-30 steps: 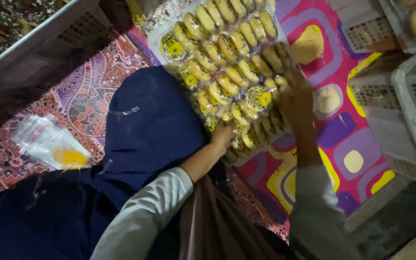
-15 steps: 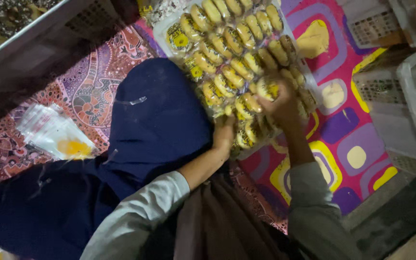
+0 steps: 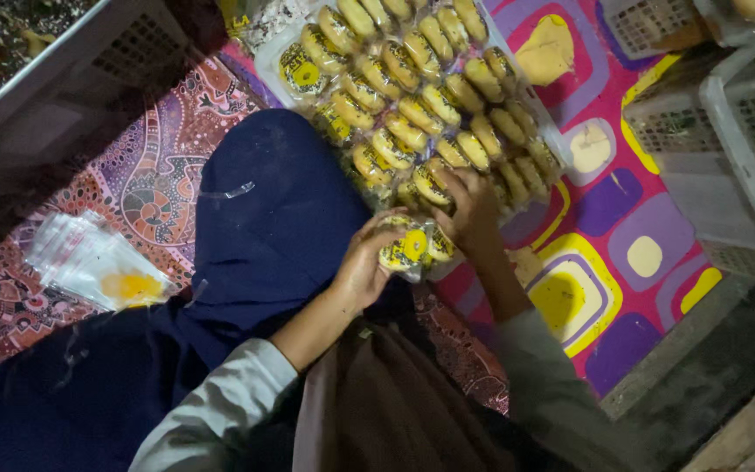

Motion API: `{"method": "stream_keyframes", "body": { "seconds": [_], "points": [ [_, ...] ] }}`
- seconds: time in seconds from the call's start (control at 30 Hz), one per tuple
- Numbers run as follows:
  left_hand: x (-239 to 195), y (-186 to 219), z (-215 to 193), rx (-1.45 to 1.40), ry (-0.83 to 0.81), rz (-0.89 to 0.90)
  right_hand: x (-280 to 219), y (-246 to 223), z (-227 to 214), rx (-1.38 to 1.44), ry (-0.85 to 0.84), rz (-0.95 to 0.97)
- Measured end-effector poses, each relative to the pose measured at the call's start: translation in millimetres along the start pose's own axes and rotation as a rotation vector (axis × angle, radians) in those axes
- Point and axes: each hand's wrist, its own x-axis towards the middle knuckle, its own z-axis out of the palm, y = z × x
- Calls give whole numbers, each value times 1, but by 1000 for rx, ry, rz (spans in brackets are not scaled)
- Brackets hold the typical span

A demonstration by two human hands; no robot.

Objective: The person sits on a patterned mat and packages donuts by placing them into small clear plastic bags. They pick donuts from a metal tray, insert them into bags, and place the sealed packages into a white crate.

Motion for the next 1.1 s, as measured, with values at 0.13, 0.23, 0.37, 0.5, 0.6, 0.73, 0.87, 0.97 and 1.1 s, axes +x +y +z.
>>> {"method": "stream_keyframes", "body": {
  "seconds": [0.13,0.23,0.37,0.5,0.6,0.73,0.87,0.97,1.1],
  "points": [
    [-8,19,-9,9,-42,-85,2,19,11,-53,-44,116],
    [-10,20,-20,77,-23,-113,5,25,16,-101,32,67],
    [5,-1,-26,251,-27,-93,19,40,7,-60,55,164],
    [16,-18,-28,549,-82,-69,34,47,-6,-188,18,-31],
    [10,-13,-31,503,-146,-57,39,43,-5,-305,42,-101],
    [1,2,-27,446,-188,-98,30,44,0,-478,-198,60],
    [-1,8,-20,445,-201,-183,20,64,-6,-472,-123,-53],
    [-2,10,-19,509,-203,-141,33,87,-12,-530,-198,176],
    [-5,6,-22,400,-234,-132,56,129,-31,-266,236,-49]
  ]
}}
